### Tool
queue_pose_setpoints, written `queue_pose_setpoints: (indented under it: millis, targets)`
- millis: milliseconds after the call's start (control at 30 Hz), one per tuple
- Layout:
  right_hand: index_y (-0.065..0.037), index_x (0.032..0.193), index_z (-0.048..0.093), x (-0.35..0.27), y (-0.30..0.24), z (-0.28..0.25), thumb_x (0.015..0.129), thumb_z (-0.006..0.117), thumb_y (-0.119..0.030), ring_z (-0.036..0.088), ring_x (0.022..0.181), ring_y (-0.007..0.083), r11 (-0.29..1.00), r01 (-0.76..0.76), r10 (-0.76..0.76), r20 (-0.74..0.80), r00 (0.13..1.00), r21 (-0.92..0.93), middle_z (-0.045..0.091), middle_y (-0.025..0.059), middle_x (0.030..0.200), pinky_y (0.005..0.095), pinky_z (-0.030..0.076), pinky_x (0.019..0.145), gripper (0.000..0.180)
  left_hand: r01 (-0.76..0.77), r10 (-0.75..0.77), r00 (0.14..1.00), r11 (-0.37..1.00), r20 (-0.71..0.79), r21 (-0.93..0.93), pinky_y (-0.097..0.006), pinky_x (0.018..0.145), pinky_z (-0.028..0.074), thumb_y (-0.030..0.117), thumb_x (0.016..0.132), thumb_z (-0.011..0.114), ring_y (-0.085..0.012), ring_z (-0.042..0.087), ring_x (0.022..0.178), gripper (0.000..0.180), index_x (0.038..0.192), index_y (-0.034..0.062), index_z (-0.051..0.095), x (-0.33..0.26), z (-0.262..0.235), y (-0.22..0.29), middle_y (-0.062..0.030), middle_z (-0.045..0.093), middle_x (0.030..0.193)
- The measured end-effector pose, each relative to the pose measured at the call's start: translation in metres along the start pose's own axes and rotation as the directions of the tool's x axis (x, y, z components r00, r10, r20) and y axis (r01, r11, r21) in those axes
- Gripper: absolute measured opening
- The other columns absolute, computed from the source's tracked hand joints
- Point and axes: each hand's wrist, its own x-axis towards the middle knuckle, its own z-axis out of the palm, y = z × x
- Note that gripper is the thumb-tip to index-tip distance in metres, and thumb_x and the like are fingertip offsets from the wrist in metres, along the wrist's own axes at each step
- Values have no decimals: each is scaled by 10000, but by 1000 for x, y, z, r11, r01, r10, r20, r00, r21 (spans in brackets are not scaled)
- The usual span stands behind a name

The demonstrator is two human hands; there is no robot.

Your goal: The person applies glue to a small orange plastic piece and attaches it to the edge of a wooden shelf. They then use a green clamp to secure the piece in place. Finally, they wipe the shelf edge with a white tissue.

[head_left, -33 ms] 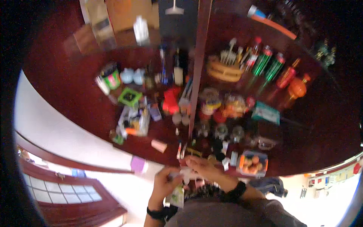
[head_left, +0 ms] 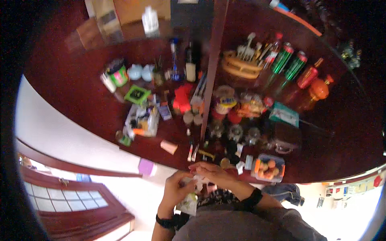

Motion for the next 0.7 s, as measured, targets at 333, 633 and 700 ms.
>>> queue_pose_setpoints:
  millis: [333,633,700]
  targets:
    - [-39,1032,554,18,56,9,849,526,-374,568,877,168,856,-468,462,82,883,218,570,70,996,323,520,672,383,168,-174,984,979,-46,-116,-215,551,444,20,783,597,-78,529,644,399,1157,11,460,-18,-2,-76,-60,593,837]
    - [-12,1058,560,32,72,14,835,533,-93,532,903,102,867,-471,426,251,869,161,573,35,988,223,421,750,239,267,-569,738,741,-364,-616,-258,695,443,210,893,499,-136,526,810,358,1187,25,414,-6,2,-135,-105,579,953]
    - [0,1065,555,38,79,23,829,543,-138,547,888,133,880,-463,433,228,872,101,590,60,956,268,428,768,274,243,-428,789,876,-440,-416,-251,698,455,116,871,518,-137,542,803,368,1201,17,389,-7,12,-146,-104,575,950]
